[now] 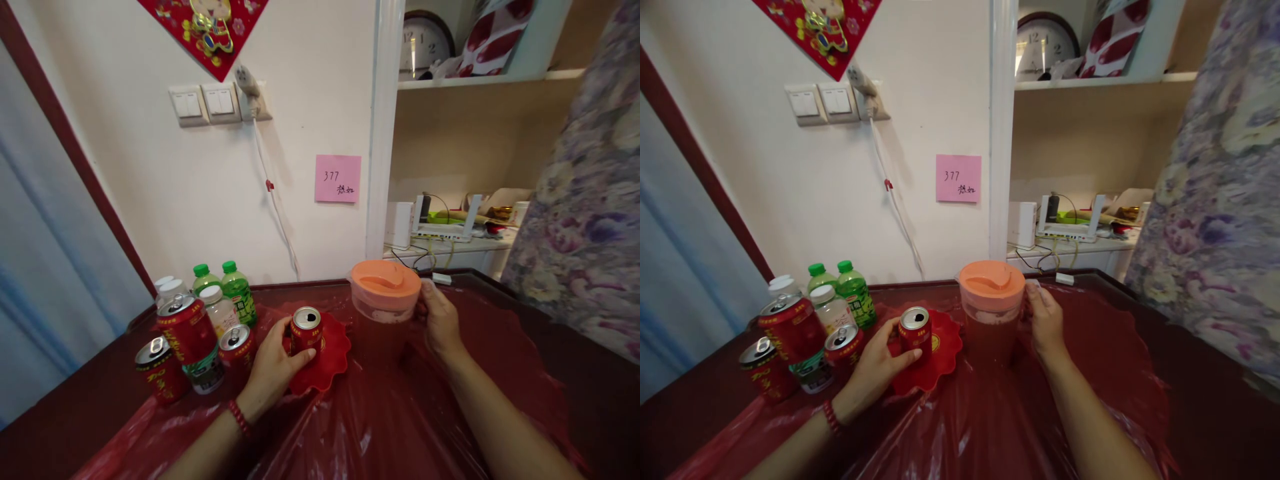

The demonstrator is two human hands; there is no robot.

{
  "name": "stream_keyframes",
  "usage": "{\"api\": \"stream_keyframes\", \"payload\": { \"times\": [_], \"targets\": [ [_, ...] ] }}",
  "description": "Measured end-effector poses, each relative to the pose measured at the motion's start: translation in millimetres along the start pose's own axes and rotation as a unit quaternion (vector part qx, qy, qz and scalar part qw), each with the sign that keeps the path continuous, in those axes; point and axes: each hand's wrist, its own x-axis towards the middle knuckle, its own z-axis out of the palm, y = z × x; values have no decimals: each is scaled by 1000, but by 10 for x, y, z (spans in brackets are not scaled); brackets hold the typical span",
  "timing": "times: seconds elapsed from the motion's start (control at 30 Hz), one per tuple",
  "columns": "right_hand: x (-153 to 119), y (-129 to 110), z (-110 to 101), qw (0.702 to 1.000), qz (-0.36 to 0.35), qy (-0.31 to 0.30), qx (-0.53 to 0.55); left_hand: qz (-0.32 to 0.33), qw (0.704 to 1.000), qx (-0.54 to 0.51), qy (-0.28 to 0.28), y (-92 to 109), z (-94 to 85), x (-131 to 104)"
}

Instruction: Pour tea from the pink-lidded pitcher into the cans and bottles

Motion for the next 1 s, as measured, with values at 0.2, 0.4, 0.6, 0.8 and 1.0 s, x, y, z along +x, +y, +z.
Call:
{"api": "stream_keyframes", "payload": {
  "times": [0.2, 0.4, 0.6, 0.8, 1.0],
  "targets": [
    [11, -2, 13, 1000, -21, 5, -4, 3, 1000, -14, 11, -15, -3, -3],
    [22, 11, -2, 1000, -15, 4, -1, 3, 1000, -1, 10, -21, -17, 9],
    [31, 17, -12, 1000, -18, 8, 0, 11, 999, 37, 9, -31, -35, 20],
    [31, 12, -6, 1000, -18, 12, -3, 21, 997, 70, 15, -30, -51, 28],
    [41, 16, -8, 1000, -20, 16, -6, 26, 997, 74, 8, -42, -37, 13]
  ]
}}
